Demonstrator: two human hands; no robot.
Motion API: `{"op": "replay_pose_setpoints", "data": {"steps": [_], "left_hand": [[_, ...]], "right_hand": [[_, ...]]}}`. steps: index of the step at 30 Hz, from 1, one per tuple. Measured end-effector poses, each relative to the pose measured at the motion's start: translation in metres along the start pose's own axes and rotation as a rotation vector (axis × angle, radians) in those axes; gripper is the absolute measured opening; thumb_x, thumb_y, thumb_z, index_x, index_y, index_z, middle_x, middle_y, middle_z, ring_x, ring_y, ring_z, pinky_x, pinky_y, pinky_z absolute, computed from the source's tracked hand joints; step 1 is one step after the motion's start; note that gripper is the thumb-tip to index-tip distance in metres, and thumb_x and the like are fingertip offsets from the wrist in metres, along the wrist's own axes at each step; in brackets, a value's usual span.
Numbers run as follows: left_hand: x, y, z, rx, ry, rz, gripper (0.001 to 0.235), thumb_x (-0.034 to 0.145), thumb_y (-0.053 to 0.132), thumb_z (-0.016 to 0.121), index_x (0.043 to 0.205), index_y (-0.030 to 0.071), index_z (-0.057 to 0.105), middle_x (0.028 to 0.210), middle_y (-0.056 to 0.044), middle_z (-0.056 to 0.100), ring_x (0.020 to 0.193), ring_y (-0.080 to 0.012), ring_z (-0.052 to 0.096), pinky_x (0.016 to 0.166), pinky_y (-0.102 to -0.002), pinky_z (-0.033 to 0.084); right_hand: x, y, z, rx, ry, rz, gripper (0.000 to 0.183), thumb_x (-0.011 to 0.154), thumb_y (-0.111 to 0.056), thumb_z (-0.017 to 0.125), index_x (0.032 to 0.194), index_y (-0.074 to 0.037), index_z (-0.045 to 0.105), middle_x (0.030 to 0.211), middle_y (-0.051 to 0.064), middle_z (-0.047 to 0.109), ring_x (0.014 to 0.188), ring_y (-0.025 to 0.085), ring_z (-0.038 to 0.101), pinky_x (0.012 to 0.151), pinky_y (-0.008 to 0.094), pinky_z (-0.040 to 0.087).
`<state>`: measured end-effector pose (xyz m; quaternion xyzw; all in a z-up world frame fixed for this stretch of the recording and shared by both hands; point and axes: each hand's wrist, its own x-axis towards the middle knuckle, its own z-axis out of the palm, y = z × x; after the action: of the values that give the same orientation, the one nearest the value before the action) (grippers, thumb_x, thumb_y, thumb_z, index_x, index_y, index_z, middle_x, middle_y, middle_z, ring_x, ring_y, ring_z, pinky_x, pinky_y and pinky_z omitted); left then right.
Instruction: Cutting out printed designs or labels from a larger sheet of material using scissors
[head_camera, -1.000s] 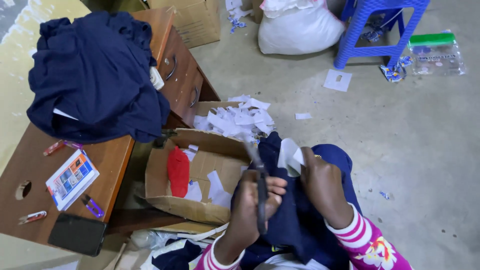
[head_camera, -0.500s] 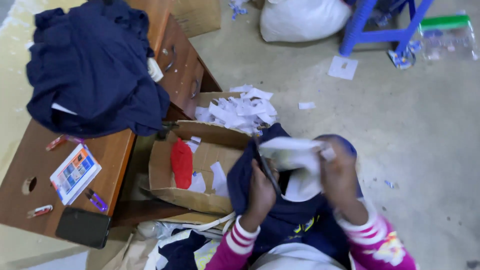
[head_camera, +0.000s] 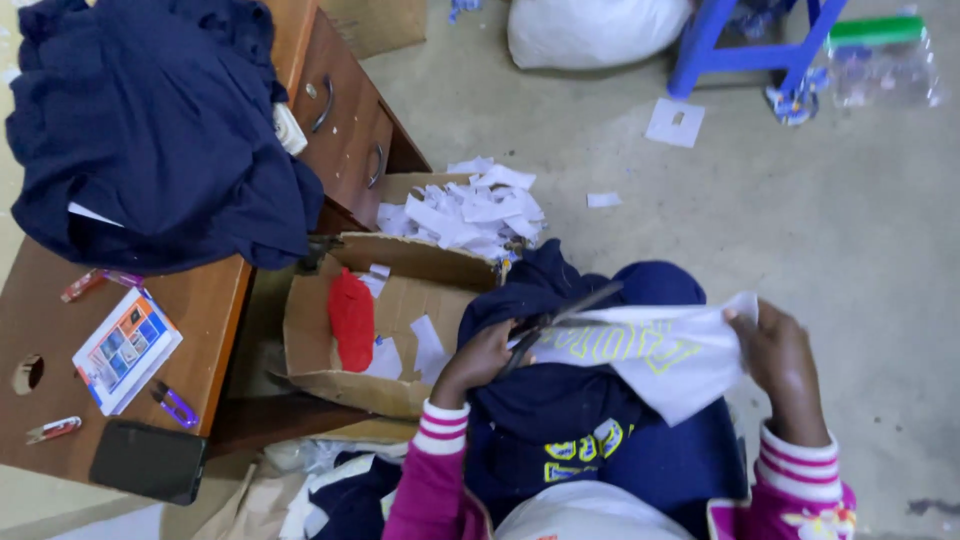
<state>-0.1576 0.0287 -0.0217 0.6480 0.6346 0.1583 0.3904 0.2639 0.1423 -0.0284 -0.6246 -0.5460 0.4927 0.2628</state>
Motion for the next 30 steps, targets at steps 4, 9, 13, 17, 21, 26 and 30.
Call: {"op": "replay_pose_setpoints", "data": {"steps": [4,9,13,17,21,26,30], "left_hand": [[0.016,0.034,0.023,-0.614,0.076,0.061,0.043,0.088,0.013,0.075,0.124,0.000,0.053,0.116,-0.016,0.077,0.107,-0.0228,0.075,0.096,-0.034,0.057],[0.025,0.046,0.044,-0.841,0.299,-0.138,0.036,0.080,0.009,0.065,0.113,0.003,0.053,0.113,-0.015,0.078,0.093,-0.0182,0.074,0.082,-0.029,0.058],[0.015,0.045,0.053,-0.727,0.411,-0.153,0.039,0.077,0.003,0.075,0.111,0.004,0.055,0.110,-0.017,0.079,0.100,-0.0251,0.078,0.085,-0.033,0.062],[0.001,0.051,0.042,-0.662,0.430,-0.216,0.044,0.074,-0.002,0.077,0.114,0.005,0.059,0.111,-0.015,0.081,0.104,-0.0261,0.079,0.087,-0.034,0.065],[0.006,0.048,0.049,-0.455,0.485,-0.221,0.042,0.075,0.006,0.077,0.114,0.007,0.061,0.104,-0.018,0.078,0.101,-0.0317,0.077,0.084,-0.039,0.065],[0.008,0.018,0.065,-0.046,0.921,-0.122,0.044,0.073,0.005,0.085,0.113,0.003,0.067,0.098,-0.025,0.073,0.104,-0.0406,0.075,0.088,-0.044,0.063],[0.001,0.000,0.007,-0.456,0.721,-0.324,0.016,0.092,0.007,0.065,0.105,-0.002,0.062,0.097,-0.032,0.073,0.102,-0.0498,0.071,0.089,-0.059,0.053]], "right_hand": [[-0.042,-0.073,0.021,-0.601,0.464,-0.499,0.022,0.104,-0.007,0.072,0.110,0.001,0.053,0.099,0.021,0.047,0.087,0.036,0.044,0.076,0.048,0.039],[-0.100,-0.107,0.086,-0.192,0.206,-0.929,0.029,0.104,0.005,0.042,0.125,0.009,0.060,0.116,0.022,0.064,0.108,0.039,0.062,0.102,0.048,0.050],[-0.082,-0.086,0.155,-0.600,-0.174,-0.874,0.046,0.079,-0.001,0.057,0.125,-0.005,0.063,0.122,0.019,0.068,0.121,0.040,0.059,0.101,0.044,0.048],[-0.034,-0.042,0.191,-0.963,-0.151,-0.989,0.046,0.094,-0.030,0.068,0.135,-0.009,0.065,0.129,0.014,0.072,0.136,0.033,0.057,0.116,0.046,0.038],[-0.022,-0.058,0.199,-1.053,-0.245,-0.988,0.059,0.085,-0.038,0.081,0.134,-0.009,0.067,0.127,0.016,0.073,0.127,0.033,0.064,0.113,0.046,0.041],[-0.029,-0.080,0.160,-0.657,-0.157,-1.075,0.031,0.098,-0.010,0.059,0.126,-0.010,0.072,0.094,0.018,0.079,0.104,0.037,0.077,0.091,0.047,0.059],[-0.046,-0.090,0.097,-0.454,-0.271,-1.182,0.028,0.099,-0.010,0.057,0.117,-0.014,0.078,0.091,0.015,0.079,0.096,0.038,0.077,0.082,0.049,0.060]]}}
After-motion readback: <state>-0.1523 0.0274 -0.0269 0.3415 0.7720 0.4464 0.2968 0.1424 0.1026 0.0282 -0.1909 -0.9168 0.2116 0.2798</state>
